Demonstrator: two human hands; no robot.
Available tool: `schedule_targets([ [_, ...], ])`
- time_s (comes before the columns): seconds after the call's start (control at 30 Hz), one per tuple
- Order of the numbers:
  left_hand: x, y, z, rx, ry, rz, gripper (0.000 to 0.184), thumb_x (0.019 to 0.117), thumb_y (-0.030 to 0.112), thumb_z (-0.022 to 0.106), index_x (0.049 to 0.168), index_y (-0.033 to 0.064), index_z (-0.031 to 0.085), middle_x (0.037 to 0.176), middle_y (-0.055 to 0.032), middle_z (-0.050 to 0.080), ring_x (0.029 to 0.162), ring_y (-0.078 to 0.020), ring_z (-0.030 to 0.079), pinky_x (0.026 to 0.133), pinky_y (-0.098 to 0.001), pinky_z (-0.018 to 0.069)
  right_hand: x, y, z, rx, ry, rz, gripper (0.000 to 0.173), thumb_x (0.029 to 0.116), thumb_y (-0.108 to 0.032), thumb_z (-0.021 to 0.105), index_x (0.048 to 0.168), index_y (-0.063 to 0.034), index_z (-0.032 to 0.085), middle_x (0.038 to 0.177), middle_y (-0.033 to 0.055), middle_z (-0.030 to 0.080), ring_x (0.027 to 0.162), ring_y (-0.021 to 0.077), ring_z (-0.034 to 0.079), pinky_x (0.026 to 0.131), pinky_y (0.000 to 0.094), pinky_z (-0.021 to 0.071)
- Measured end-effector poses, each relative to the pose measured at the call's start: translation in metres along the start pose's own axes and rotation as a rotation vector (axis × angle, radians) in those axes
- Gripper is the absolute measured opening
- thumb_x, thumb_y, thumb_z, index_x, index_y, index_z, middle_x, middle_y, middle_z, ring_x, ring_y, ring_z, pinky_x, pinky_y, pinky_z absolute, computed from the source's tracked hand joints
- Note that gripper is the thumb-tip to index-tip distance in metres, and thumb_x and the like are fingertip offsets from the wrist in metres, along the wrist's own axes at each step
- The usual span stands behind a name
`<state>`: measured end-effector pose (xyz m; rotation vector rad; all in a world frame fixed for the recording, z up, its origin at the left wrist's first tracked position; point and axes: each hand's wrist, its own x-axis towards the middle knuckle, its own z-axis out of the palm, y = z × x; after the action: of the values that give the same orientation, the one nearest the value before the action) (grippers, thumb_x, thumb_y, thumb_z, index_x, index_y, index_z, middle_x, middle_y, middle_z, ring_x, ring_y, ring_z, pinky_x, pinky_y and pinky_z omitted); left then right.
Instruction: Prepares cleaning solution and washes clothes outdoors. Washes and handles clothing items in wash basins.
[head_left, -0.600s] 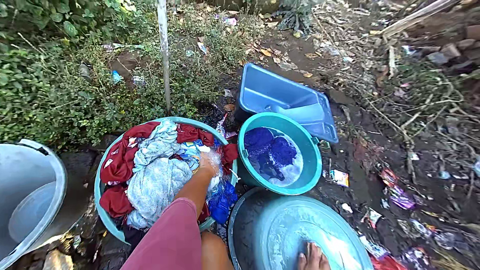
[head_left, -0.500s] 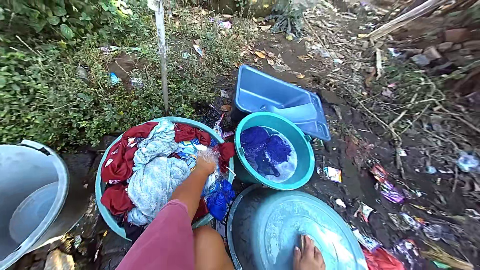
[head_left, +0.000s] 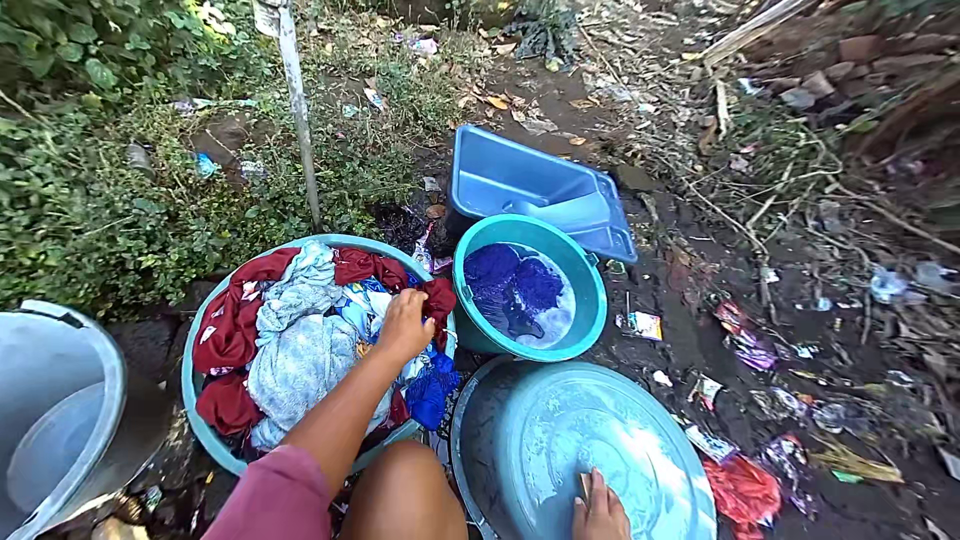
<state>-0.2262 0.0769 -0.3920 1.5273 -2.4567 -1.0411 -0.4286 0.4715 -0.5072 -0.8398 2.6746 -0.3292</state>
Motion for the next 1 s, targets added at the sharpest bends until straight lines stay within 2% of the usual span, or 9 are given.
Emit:
schedule_targets([
  [0.13,0.044,0.005,0.055,0.069,-0.115,-0.163,0.064,0.0970,0.026,0.058,0.152,-0.0002,0.039,0.147,-0.0237,0.052,0.137,-0.0368,0.051,0.113,-0.0548,0.0420,0.003,0.003,0.003,-0.027,0.002,0.023,0.061,0.1006,-0.009,0.054,0.158,-0.0012,0.036,0.151,0.0352,0.043,0.138,0.0550,0.044,0.112,0.0674,0.0365],
  [0.23,0.041,-0.002,0.069,0.349,-0.265,-0.181,0.059,0.0975,0.030,0.057,0.147,-0.0006,0.046,0.143,-0.0234,0.056,0.139,-0.0376,0.049,0.119,-0.0556,0.0304,0.001,0.004,0.007,-0.033,-0.018,0.052,0.063,0.1010,-0.010,0.056,0.160,-0.0052,0.034,0.152,0.0338,0.043,0.139,0.0538,0.044,0.111,0.0676,0.0379],
  [0.33,0.032,-0.010,0.055,0.386,-0.361,-0.119,0.052,0.1006,0.033,0.054,0.143,0.0039,0.053,0.139,-0.0214,0.060,0.135,-0.0388,0.052,0.118,-0.0610,0.0287,0.007,0.003,-0.003,0.000,-0.082,0.062,0.065,0.1003,-0.008,0.058,0.160,-0.0044,0.033,0.150,0.0330,0.046,0.138,0.0516,0.046,0.113,0.0637,0.0384],
  [0.43,0.008,-0.030,0.043,0.001,-0.208,-0.062,0.051,0.1040,0.032,0.054,0.143,0.0006,0.055,0.138,-0.0242,0.061,0.135,-0.0383,0.053,0.117,-0.0579,0.0347,0.013,0.011,-0.017,0.129,-0.154,0.050,0.064,0.1004,-0.005,0.059,0.159,-0.0007,0.033,0.149,0.0328,0.048,0.140,0.0493,0.046,0.118,0.0597,0.0351],
  [0.53,-0.031,-0.028,0.028,-0.554,0.020,-0.075,0.038,0.1036,0.019,0.056,0.133,-0.0051,0.058,0.125,-0.0221,0.067,0.118,-0.0273,0.065,0.105,-0.0470,0.0499,0.016,0.027,-0.021,0.259,-0.208,0.027,0.066,0.1001,-0.004,0.058,0.160,0.0009,0.030,0.150,0.0333,0.046,0.141,0.0478,0.045,0.120,0.0588,0.0327],
  [0.63,-0.061,-0.007,0.004,-0.839,0.245,-0.068,0.031,0.1037,0.015,0.055,0.127,-0.0050,0.060,0.112,-0.0179,0.069,0.101,-0.0201,0.067,0.091,-0.0420,0.0546,0.018,0.034,-0.024,0.545,-0.190,0.068,0.070,0.1000,-0.002,0.053,0.162,0.0000,0.021,0.156,0.0316,0.041,0.144,0.0433,0.043,0.119,0.0572,0.0340],
  [0.8,-0.085,0.052,-0.066,-0.962,0.474,0.103,0.030,0.1036,0.015,0.053,0.128,-0.0018,0.056,0.107,-0.0108,0.069,0.096,-0.0152,0.069,0.088,-0.0398,0.0584,0.022,0.005,-0.043,1.077,-0.167,0.194,0.071,0.0981,-0.005,0.049,0.164,-0.0127,0.023,0.157,0.0241,0.038,0.129,0.0317,0.052,0.101,0.0497,0.0481],
  [0.9,-0.104,0.090,-0.099,-1.164,0.606,0.248,0.017,0.1073,0.015,0.045,0.117,0.0074,0.056,0.094,0.0000,0.070,0.088,-0.0095,0.070,0.083,-0.0343,0.0602,0.028,-0.029,-0.063,1.262,-0.230,0.204,0.058,0.0989,-0.007,0.043,0.156,-0.0103,0.034,0.134,0.0163,0.054,0.098,0.0218,0.064,0.078,0.0380,0.0565],
  [1.0,-0.123,0.126,-0.125,-1.339,0.588,0.515,0.028,0.1107,0.018,0.032,0.113,0.0108,0.059,0.098,-0.0019,0.072,0.092,-0.0123,0.071,0.086,-0.0353,0.0600,0.031,-0.078,-0.086,1.364,-0.321,0.157,0.036,0.1083,-0.017,0.036,0.142,-0.0064,0.043,0.112,0.0093,0.063,0.080,0.0159,0.067,0.065,0.0316,0.0570],
])
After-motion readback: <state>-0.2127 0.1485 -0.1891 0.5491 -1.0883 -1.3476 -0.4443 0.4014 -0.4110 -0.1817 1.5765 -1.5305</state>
